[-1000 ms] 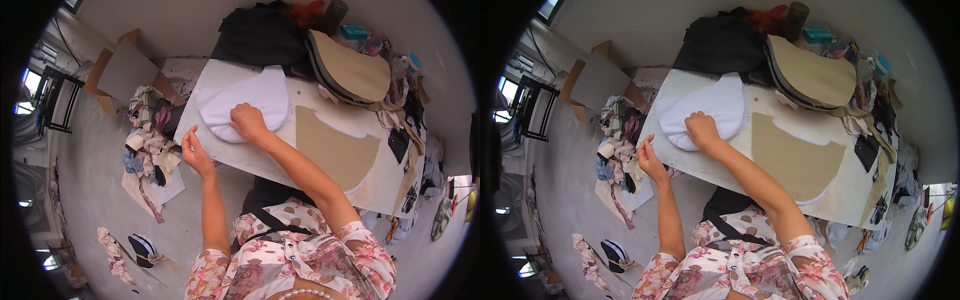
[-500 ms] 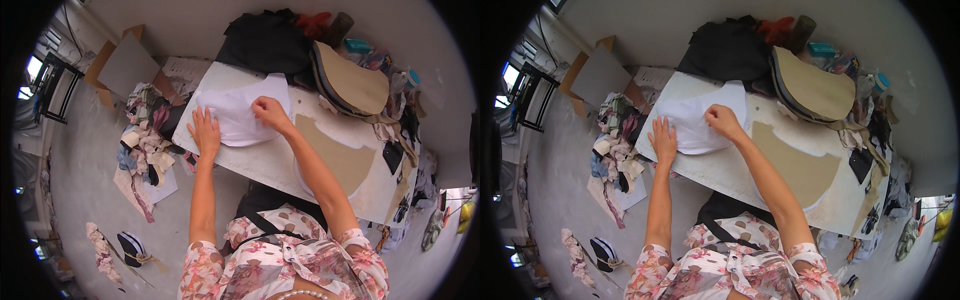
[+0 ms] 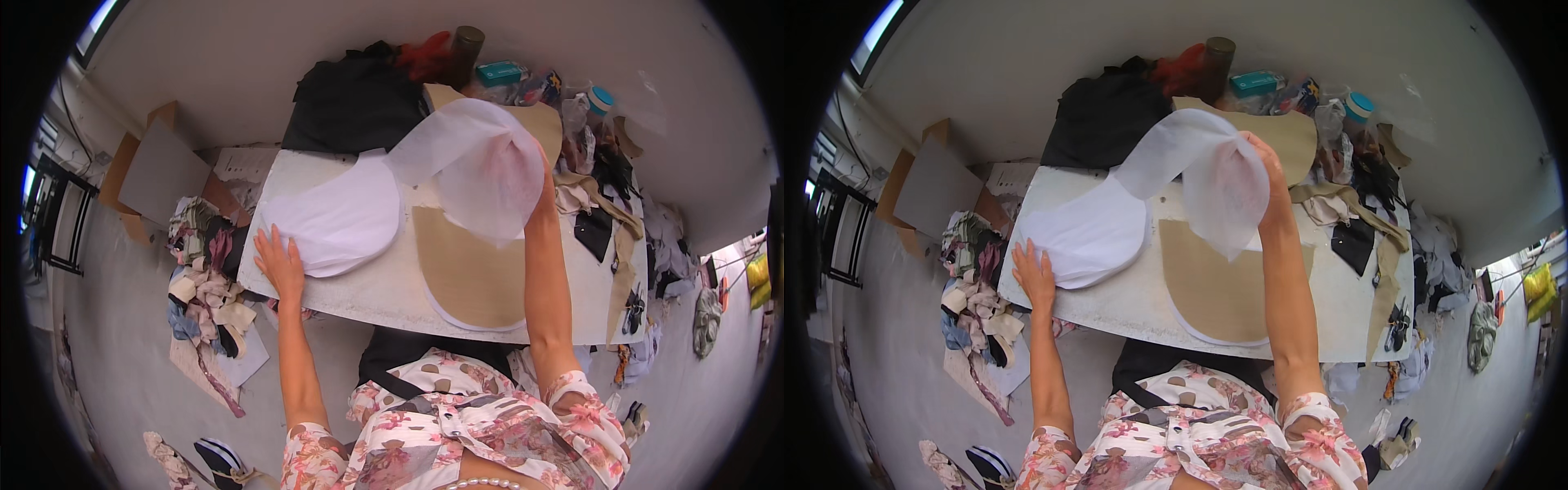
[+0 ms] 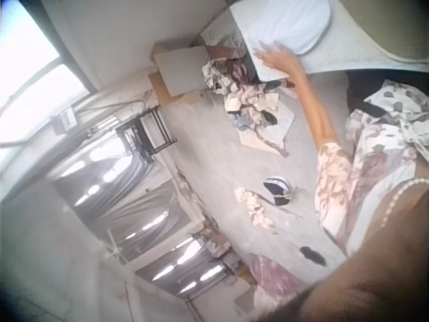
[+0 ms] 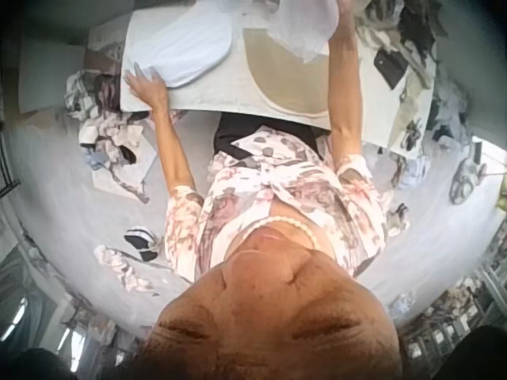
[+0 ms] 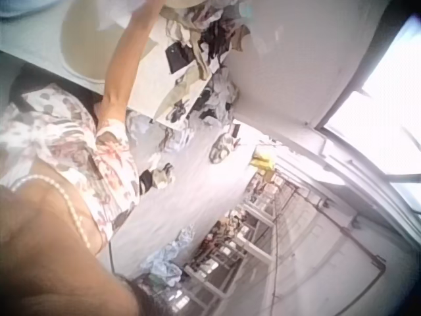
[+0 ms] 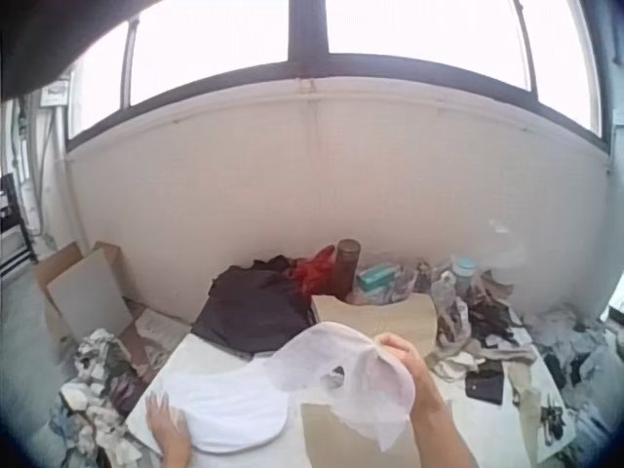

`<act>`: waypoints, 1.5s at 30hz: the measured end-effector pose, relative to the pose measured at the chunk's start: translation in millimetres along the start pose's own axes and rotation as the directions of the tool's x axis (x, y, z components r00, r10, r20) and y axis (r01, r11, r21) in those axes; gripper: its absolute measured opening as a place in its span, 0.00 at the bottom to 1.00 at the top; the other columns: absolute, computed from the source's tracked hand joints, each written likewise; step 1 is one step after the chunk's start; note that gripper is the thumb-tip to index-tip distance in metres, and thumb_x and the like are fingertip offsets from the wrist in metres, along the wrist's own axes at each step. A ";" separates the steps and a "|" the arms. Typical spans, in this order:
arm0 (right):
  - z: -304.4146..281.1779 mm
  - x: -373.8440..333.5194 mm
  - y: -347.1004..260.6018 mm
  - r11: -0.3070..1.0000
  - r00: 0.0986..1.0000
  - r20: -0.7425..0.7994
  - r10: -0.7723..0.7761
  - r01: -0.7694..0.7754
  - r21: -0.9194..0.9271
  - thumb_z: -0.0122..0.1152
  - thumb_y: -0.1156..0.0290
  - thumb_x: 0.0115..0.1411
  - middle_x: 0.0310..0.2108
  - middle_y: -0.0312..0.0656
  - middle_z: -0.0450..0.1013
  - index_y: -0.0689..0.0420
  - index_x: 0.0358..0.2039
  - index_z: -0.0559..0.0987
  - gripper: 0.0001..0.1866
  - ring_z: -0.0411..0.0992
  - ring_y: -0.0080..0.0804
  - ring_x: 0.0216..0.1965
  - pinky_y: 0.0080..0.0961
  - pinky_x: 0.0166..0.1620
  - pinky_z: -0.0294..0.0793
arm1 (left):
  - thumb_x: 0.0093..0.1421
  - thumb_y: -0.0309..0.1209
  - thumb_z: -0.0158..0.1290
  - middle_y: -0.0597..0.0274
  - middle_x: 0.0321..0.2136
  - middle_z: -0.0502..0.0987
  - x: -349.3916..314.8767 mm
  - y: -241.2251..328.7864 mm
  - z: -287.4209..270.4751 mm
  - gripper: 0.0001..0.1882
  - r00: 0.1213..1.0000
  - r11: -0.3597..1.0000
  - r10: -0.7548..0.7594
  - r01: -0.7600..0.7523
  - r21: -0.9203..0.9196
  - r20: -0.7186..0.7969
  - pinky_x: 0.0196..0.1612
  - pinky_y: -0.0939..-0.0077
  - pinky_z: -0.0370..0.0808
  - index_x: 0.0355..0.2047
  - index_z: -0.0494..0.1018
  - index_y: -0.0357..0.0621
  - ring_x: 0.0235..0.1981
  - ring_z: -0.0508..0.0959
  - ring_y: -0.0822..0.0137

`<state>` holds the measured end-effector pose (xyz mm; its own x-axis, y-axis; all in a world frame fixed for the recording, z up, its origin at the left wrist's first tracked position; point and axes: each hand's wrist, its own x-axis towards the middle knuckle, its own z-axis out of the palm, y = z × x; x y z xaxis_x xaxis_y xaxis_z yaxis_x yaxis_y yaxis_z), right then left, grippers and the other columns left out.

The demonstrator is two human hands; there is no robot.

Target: The person repeatedly picks up white fabric pieces and beige paper templates from a table, aligns them, and stacks them into separate piles. The hands handle the items one at a time, smoothing and repositioning them on the work surface.

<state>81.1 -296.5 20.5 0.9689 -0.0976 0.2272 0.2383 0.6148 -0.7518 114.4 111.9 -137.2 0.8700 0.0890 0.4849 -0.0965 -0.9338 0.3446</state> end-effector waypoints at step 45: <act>-98.5 -193.8 -32.6 0.739 0.906 -0.394 0.152 -0.369 -0.564 0.68 0.74 0.50 0.34 0.33 0.74 0.60 0.39 0.74 0.16 0.71 0.19 0.35 0.18 0.41 0.71 | 0.59 0.30 0.58 0.72 0.21 0.74 -52.1 174.5 -10.5 0.07 0.732 0.318 0.114 0.614 -0.722 0.672 0.25 0.87 0.64 0.31 0.77 0.37 0.22 0.69 0.83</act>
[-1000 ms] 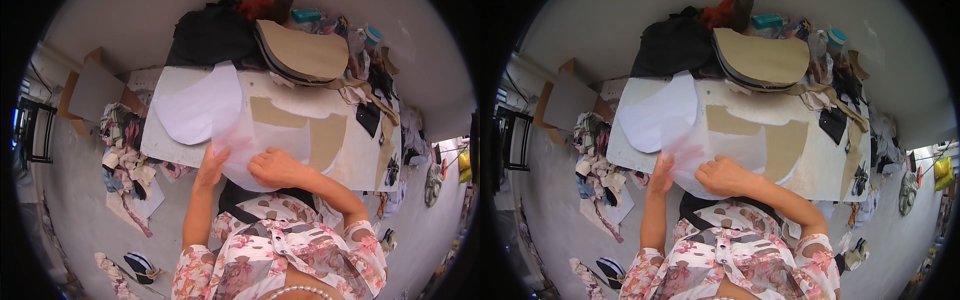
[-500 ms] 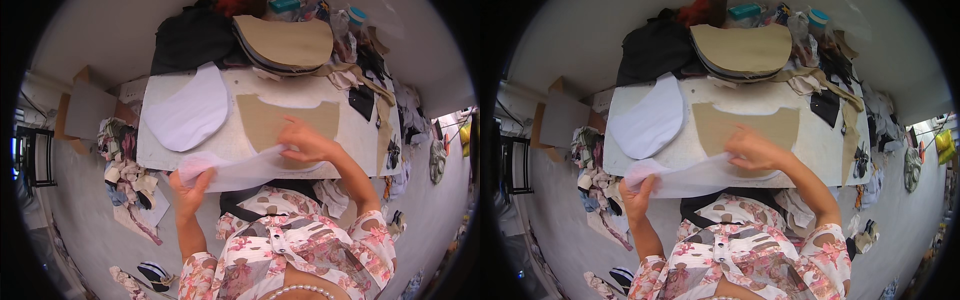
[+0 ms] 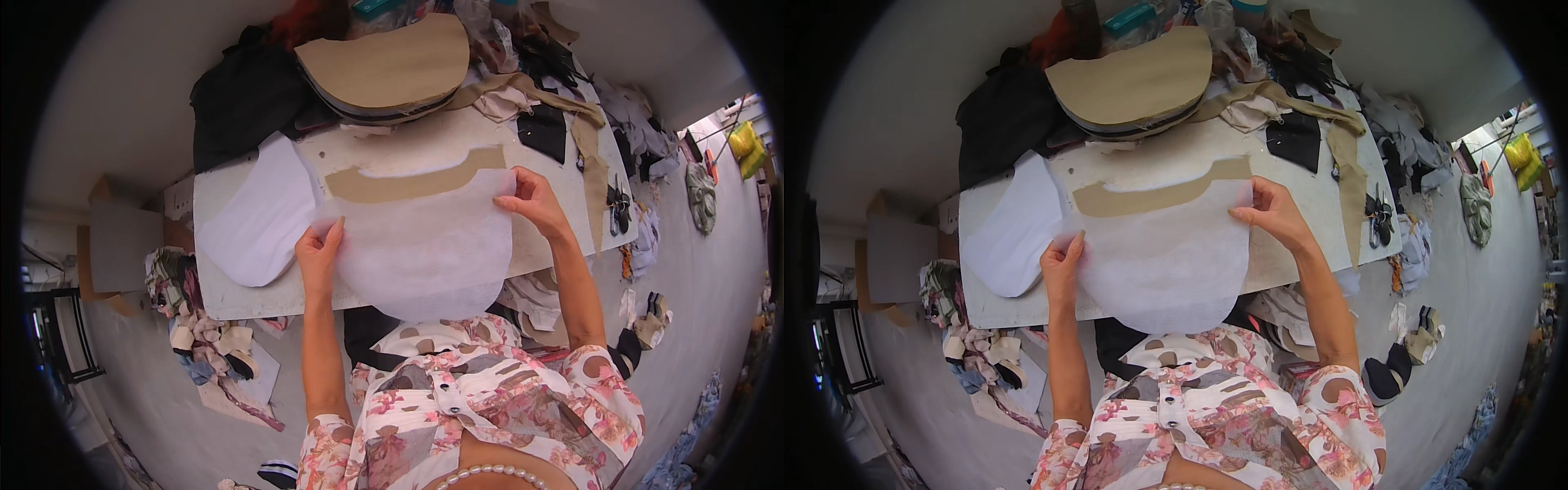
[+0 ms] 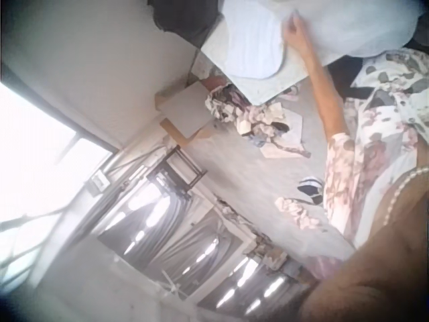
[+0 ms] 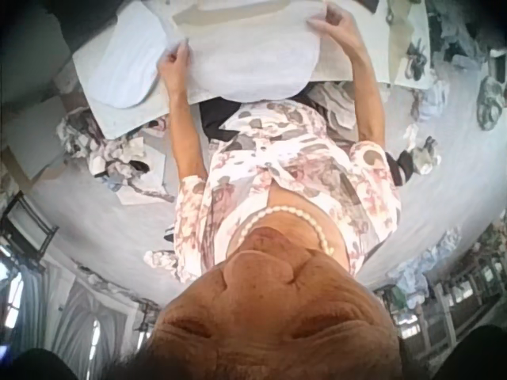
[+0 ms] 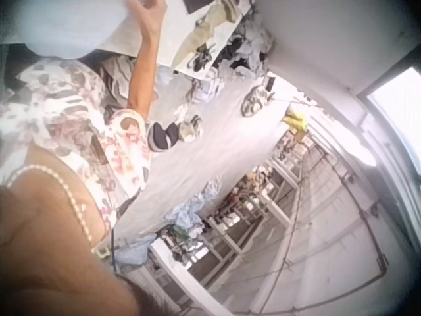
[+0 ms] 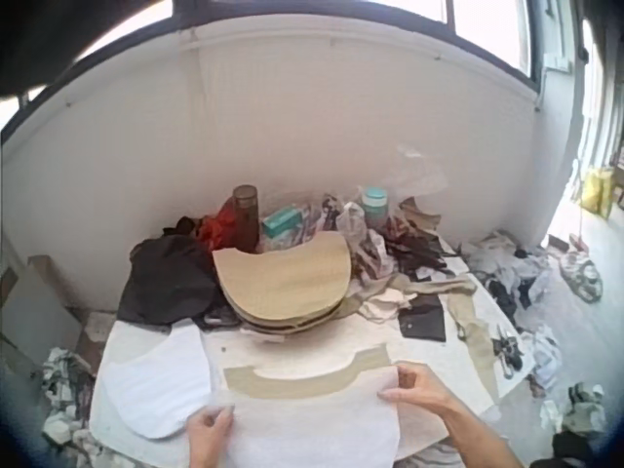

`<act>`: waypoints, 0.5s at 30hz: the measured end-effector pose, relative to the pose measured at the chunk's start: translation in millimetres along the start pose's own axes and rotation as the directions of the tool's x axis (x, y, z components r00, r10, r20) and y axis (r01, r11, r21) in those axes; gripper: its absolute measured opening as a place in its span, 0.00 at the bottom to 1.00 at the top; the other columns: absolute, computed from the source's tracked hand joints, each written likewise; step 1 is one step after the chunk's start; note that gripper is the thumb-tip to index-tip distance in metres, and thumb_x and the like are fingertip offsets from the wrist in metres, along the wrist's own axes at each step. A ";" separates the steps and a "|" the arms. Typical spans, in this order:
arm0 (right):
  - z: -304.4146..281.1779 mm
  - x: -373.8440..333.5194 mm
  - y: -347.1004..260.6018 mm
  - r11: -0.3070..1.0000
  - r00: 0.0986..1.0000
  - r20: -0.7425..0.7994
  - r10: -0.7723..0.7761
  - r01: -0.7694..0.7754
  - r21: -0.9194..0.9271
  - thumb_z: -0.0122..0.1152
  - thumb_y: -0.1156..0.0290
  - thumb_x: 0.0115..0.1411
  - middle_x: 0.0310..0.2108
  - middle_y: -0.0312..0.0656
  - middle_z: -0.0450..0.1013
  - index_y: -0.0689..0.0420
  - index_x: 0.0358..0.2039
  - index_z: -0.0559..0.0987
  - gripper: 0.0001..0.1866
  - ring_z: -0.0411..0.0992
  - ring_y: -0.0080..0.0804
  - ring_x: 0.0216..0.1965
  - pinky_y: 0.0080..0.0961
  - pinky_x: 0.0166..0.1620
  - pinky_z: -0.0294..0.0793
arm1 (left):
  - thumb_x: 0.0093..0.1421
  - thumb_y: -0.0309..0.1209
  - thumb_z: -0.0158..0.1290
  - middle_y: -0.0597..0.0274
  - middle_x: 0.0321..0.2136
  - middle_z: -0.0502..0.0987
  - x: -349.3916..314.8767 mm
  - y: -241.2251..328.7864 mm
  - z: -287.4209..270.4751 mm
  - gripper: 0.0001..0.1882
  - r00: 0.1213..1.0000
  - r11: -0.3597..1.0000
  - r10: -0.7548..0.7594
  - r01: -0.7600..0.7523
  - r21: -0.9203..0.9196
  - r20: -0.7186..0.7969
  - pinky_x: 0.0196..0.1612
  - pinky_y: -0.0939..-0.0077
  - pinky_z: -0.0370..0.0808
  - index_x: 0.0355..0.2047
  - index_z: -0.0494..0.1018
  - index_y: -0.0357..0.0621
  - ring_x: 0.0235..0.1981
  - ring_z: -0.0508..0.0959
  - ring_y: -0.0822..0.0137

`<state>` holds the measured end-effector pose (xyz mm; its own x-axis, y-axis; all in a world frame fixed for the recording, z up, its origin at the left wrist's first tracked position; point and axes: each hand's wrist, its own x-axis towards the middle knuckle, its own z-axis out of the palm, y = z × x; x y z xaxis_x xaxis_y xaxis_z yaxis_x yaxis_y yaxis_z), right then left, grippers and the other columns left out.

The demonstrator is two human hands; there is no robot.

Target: The person repeatedly picks up white fabric pieces and beige paper templates from a table, aligns them, and stacks them into separate piles. The hands handle the items one at a time, smoothing and repositioning them on the work surface.

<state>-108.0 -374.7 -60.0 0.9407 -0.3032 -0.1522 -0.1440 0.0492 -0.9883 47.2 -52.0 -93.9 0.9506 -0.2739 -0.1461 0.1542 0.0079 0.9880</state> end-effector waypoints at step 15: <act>-17.1 41.2 50.2 0.851 0.938 -0.285 -0.197 0.019 -0.525 0.68 0.72 0.46 0.25 0.33 0.74 0.58 0.43 0.74 0.22 0.69 0.19 0.22 0.18 0.29 0.69 | 0.54 0.37 0.59 0.67 0.16 0.75 42.5 -13.9 29.3 0.10 0.933 0.674 0.336 -0.140 0.725 -0.132 0.25 0.75 0.69 0.28 0.78 0.45 0.17 0.72 0.71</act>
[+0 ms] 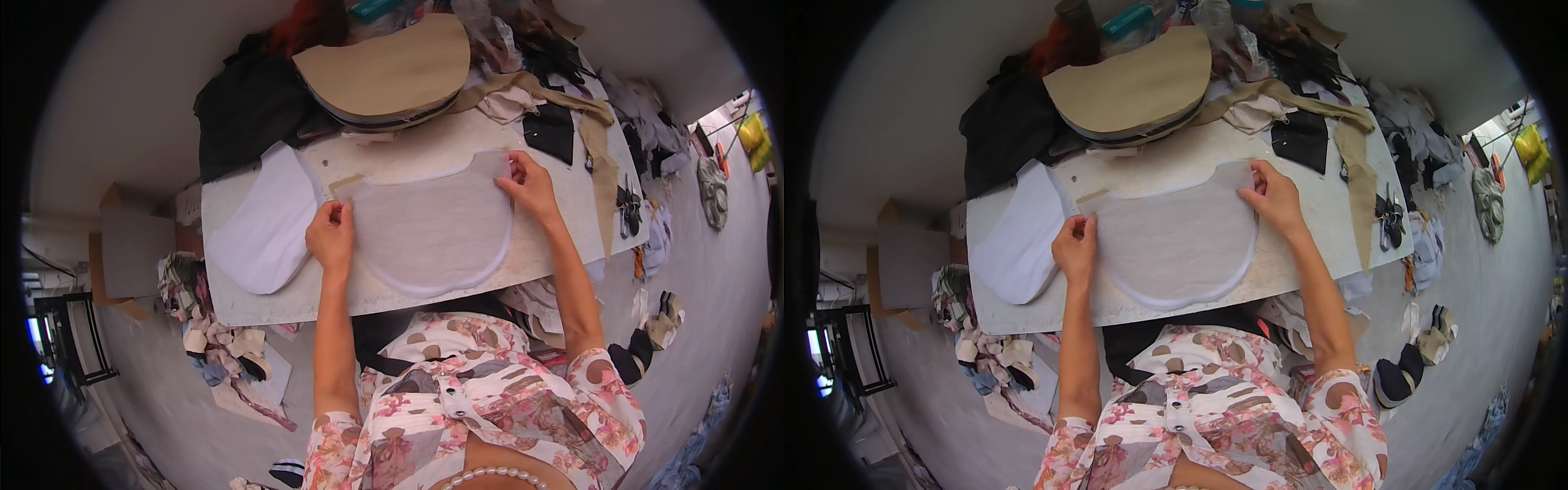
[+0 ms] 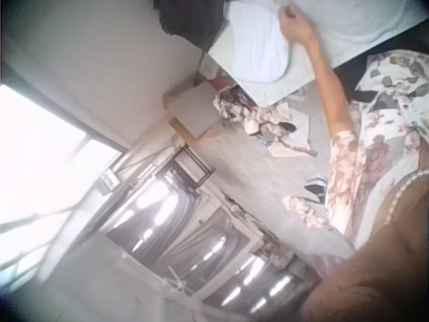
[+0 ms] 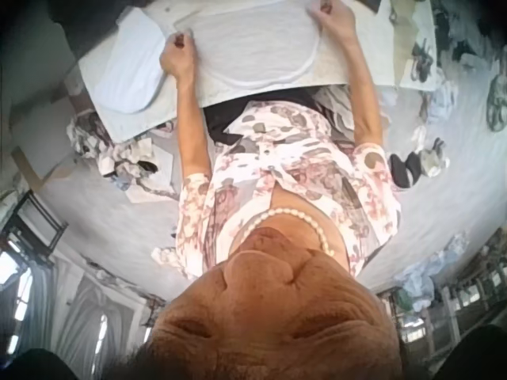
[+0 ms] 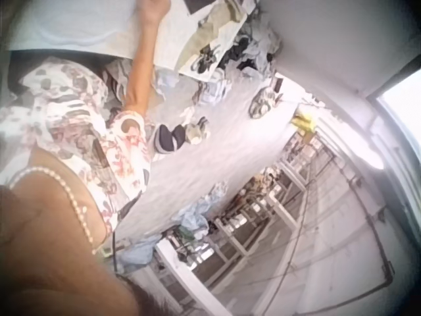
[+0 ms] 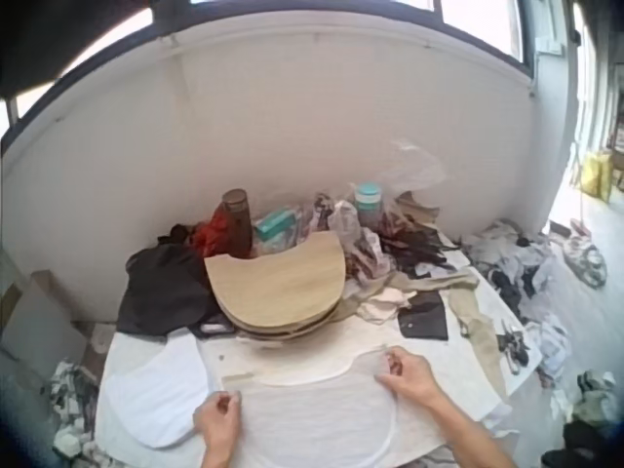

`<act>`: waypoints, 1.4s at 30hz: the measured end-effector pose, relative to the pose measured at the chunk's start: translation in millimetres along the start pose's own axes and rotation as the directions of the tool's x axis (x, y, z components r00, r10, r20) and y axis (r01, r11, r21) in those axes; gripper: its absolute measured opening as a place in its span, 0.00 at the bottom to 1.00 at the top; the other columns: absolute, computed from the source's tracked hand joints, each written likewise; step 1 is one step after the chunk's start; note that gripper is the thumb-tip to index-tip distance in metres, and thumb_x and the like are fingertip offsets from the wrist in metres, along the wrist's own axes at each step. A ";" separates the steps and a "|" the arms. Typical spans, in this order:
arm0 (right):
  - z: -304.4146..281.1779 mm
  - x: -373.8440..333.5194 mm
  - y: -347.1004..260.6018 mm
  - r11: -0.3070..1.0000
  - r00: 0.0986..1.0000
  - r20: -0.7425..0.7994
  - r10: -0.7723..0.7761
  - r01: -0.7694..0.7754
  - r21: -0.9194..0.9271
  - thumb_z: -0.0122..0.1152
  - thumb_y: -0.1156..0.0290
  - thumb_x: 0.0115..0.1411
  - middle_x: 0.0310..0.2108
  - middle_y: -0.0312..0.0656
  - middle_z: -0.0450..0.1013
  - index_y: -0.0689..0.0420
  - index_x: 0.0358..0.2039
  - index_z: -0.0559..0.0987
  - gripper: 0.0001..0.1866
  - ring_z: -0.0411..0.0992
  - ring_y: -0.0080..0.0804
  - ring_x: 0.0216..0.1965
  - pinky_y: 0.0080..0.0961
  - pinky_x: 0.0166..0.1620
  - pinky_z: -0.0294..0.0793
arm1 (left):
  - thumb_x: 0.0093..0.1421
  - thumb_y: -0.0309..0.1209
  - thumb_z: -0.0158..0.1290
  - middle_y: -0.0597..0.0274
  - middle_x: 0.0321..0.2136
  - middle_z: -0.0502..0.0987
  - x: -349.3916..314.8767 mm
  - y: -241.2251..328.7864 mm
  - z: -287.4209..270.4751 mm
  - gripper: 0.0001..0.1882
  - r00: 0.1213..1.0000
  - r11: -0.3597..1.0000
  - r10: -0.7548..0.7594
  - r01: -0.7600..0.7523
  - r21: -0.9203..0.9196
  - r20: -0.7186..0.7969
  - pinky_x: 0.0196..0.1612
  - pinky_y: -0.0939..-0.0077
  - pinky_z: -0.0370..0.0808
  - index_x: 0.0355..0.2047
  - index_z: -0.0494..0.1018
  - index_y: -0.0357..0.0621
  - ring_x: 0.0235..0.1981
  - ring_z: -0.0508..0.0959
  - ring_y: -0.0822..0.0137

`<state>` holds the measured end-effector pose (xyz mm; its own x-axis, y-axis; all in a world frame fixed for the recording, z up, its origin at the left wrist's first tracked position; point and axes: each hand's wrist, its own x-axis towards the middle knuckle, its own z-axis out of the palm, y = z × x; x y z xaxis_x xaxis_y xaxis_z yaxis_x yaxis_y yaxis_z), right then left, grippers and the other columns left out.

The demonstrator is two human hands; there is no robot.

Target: The person repeatedly picks up white fabric pieces and beige paper templates from a table, aligns them, and stacks them into separate piles. The hands handle the items one at a time, smoothing and repositioning them on the work surface.

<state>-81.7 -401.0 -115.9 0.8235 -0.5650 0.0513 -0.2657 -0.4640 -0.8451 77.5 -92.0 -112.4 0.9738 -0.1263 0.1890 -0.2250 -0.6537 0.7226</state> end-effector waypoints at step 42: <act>29.7 11.3 -97.7 0.783 0.822 -0.089 -0.562 0.495 -0.378 0.65 0.65 0.50 0.51 0.47 0.69 0.55 0.48 0.74 0.24 0.65 0.46 0.54 0.41 0.55 0.63 | 0.55 0.48 0.55 0.47 0.67 0.46 -19.3 12.3 2.0 0.37 0.830 0.864 0.464 -0.501 0.050 0.308 0.65 0.40 0.34 0.62 0.60 0.48 0.68 0.43 0.44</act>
<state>-31.6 -341.8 -48.6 0.7820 -0.2642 0.5646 0.0098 -0.9004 -0.4349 56.0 -99.1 -108.6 0.7140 -0.6385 0.2874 -0.6811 -0.5383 0.4963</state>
